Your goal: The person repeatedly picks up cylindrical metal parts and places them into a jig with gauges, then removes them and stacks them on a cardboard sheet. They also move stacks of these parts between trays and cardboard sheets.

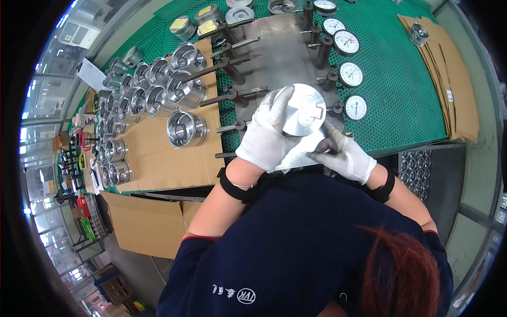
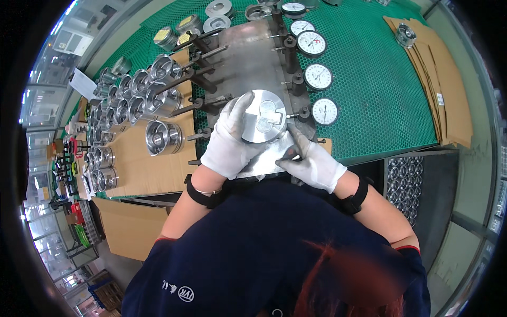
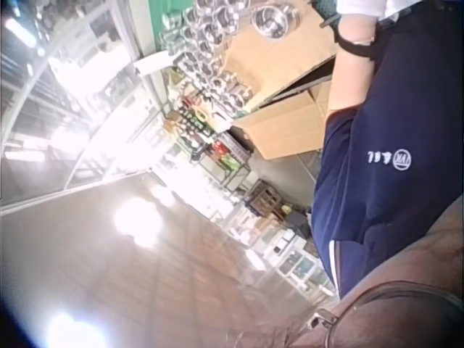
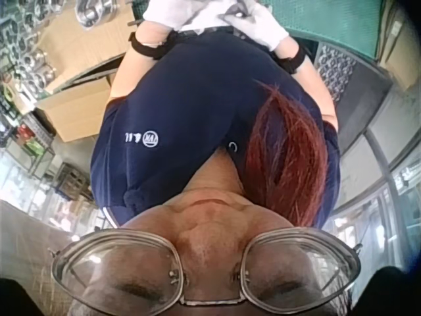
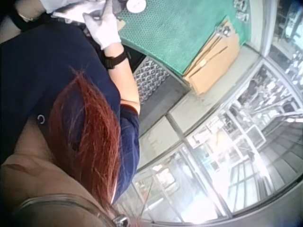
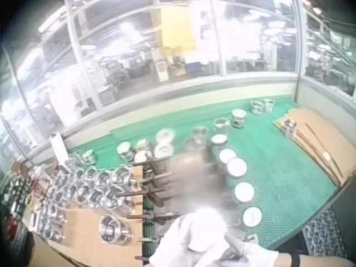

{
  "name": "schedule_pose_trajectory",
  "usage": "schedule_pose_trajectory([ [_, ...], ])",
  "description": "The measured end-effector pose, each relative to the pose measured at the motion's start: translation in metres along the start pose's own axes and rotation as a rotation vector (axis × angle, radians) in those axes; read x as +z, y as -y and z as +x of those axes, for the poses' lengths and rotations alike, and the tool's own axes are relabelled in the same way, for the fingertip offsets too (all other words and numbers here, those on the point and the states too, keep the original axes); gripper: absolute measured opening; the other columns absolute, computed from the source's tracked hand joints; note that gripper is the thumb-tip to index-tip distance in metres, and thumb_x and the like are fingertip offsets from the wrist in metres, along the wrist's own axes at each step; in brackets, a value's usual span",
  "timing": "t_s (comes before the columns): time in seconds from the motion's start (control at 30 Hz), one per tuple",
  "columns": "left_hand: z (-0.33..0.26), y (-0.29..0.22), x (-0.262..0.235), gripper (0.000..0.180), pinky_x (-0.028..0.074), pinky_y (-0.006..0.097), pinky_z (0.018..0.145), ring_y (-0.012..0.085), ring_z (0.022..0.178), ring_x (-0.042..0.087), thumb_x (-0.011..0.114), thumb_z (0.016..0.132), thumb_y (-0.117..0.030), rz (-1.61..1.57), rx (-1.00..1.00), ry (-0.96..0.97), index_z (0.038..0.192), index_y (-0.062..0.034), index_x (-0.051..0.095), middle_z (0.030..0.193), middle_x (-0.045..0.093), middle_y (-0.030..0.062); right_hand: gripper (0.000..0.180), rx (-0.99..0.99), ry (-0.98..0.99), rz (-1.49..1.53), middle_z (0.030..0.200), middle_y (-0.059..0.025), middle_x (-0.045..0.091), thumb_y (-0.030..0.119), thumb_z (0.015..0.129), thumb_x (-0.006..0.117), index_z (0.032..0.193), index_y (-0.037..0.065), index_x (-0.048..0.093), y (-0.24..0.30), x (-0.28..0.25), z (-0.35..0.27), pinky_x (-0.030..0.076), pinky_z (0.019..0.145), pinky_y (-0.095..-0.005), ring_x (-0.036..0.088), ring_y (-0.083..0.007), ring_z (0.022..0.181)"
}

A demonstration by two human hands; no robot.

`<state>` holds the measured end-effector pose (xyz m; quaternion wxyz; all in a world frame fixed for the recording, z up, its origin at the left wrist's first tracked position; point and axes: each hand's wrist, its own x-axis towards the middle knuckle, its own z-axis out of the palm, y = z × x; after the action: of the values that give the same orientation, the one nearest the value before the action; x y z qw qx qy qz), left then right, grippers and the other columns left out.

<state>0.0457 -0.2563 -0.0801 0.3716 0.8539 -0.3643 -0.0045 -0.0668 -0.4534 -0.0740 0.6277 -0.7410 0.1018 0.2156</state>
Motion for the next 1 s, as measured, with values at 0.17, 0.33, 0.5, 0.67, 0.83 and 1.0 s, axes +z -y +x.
schedule_pose_trajectory([
  [0.17,0.000,-0.001,0.000,0.102,0.045,0.047,0.107,0.0415,0.128,0.051,0.094,0.065,-0.027,-0.015,-0.003,-0.003,0.149,-0.0082,0.039,0.141,0.051,0.0213,0.093,-0.046,-0.011,-0.065,0.097,-0.0118,0.067,0.013,0.087,0.073,0.159,-0.004,0.017,-0.009,-0.001,0.003,0.053,0.082,-0.0300,0.065,-0.0174,0.090],
  [0.33,0.003,-0.004,0.000,0.096,0.047,0.047,0.105,0.0415,0.127,0.053,0.092,0.066,-0.023,-0.043,0.023,-0.033,0.147,-0.0071,0.042,0.139,0.053,0.0232,0.090,-0.046,-0.024,-0.114,0.096,-0.0093,0.067,0.011,0.089,0.073,0.158,-0.004,0.018,-0.015,-0.002,0.004,0.053,0.074,-0.0272,0.064,-0.0136,0.082],
  [0.5,-0.001,-0.026,-0.018,0.060,0.056,0.036,0.083,0.0272,0.095,0.070,0.074,0.082,-0.015,-0.456,-0.329,0.085,0.135,0.0009,0.050,0.107,0.067,0.0172,0.090,-0.421,-0.262,-0.497,0.100,-0.0198,0.071,0.016,0.085,0.072,0.156,-0.007,0.021,0.009,0.002,-0.006,0.056,0.078,-0.0350,0.071,-0.0341,0.083],
  [0.67,-0.006,-0.058,-0.064,0.049,0.057,0.032,0.079,0.0195,0.089,0.071,0.056,0.094,-0.006,-0.907,-0.324,0.224,0.140,0.0052,0.044,0.116,0.067,0.0145,0.062,-0.409,-0.235,0.189,0.132,-0.0197,0.063,0.013,0.093,0.050,0.150,-0.006,0.036,0.023,-0.046,-0.033,0.050,0.102,-0.0375,0.066,-0.0325,0.114],
  [0.83,-0.024,-0.001,-0.106,0.041,0.055,0.036,0.086,0.0234,0.096,0.069,0.071,0.086,-0.008,0.228,-0.289,-0.343,0.126,0.0000,0.063,0.113,0.070,0.0139,0.048,-0.477,-0.576,0.257,0.135,-0.0180,0.060,0.027,0.103,0.046,0.141,-0.002,0.048,-0.028,-0.137,-0.039,0.054,0.097,-0.0397,0.064,-0.0283,0.117],
  [1.0,-0.075,0.068,-0.128,0.030,0.054,0.046,0.089,0.0372,0.100,0.066,0.079,0.079,-0.022,0.842,-0.660,0.022,0.104,-0.0069,0.073,0.107,0.072,0.0163,0.043,-0.255,-0.784,0.046,0.109,-0.0159,0.069,0.022,0.098,0.054,0.133,-0.002,0.057,-0.015,-0.207,0.024,0.060,0.056,-0.0302,0.073,-0.0205,0.083],
])
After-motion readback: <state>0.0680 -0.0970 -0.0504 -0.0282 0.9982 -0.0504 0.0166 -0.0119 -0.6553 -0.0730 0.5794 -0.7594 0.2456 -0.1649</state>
